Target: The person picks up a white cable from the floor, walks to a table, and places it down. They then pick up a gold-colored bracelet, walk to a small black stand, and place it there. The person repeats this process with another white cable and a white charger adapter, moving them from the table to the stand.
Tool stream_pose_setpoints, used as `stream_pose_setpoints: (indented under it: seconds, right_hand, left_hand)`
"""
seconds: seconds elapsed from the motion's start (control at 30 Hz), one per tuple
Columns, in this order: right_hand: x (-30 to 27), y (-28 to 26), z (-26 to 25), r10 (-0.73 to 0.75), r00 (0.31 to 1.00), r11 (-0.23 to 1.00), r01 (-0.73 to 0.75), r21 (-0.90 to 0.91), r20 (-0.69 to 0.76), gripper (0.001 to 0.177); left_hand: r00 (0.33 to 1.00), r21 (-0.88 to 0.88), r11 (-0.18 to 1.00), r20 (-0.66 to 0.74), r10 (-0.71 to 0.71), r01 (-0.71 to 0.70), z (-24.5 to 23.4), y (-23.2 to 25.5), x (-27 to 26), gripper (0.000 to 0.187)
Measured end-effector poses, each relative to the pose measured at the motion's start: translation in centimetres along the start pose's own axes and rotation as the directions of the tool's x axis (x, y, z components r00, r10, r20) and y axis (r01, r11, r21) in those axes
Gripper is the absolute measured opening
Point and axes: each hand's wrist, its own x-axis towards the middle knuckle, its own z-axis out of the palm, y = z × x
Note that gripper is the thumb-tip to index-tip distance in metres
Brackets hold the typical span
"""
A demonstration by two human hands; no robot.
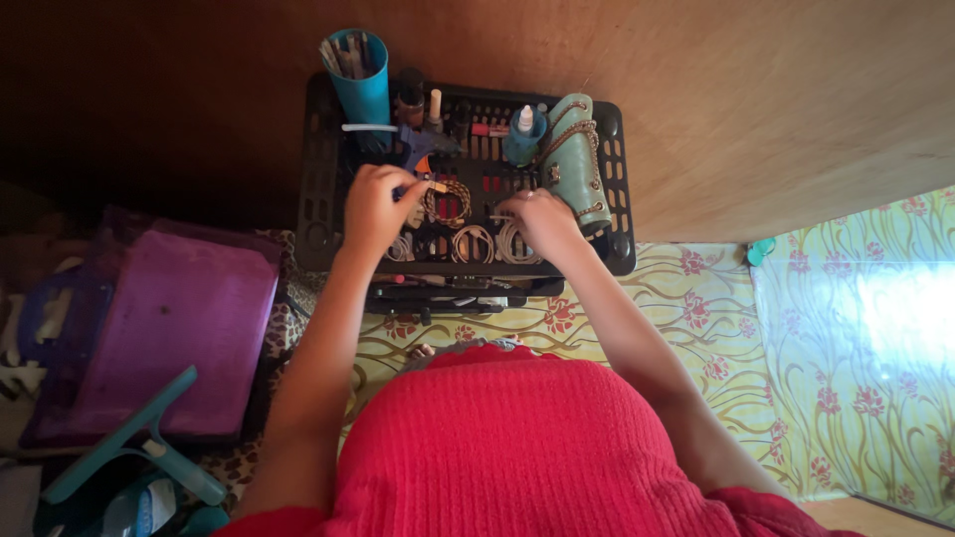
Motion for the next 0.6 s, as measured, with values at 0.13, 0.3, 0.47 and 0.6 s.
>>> stream_pose_setpoints:
  seconds: [0.13, 0.3, 0.47, 0.6]
  right_hand:
    - [0.6, -1.1, 0.2, 0.048, 0.995, 0.998, -0.052, 0.044, 0.083, 0.055]
    - [0.7, -1.0, 2.0, -0.042, 0.996, 0.998, 0.039, 0.041, 0.072, 0.039]
    - [0.5, -0.8, 2.4, -0.057, 0.998, 0.994, 0.056, 0.09, 0.014, 0.029]
    - [-0.5, -1.6, 0.1, 0.0, 0.993, 0.967, 0.031, 0.252, -0.122, 0.036]
  left_hand:
    - [0.99, -0.018, 0.99, 0.045, -0.137, 0.138, -2.8, 1.4, -1.5, 0.014]
    - [0.949, -0.169, 0.939, 0.151, -0.275, 0.299, -4.0, 2.6, -3.4, 0.049]
    - [0.997, -0.139, 0.987, -0.005, -0.082, 0.081, -4.3, 1.0, -4.7, 0.057]
    - [0.987, -0.148, 0.978, -0.047, -0.152, 0.144, -3.7, 0.6, -4.9, 0.044]
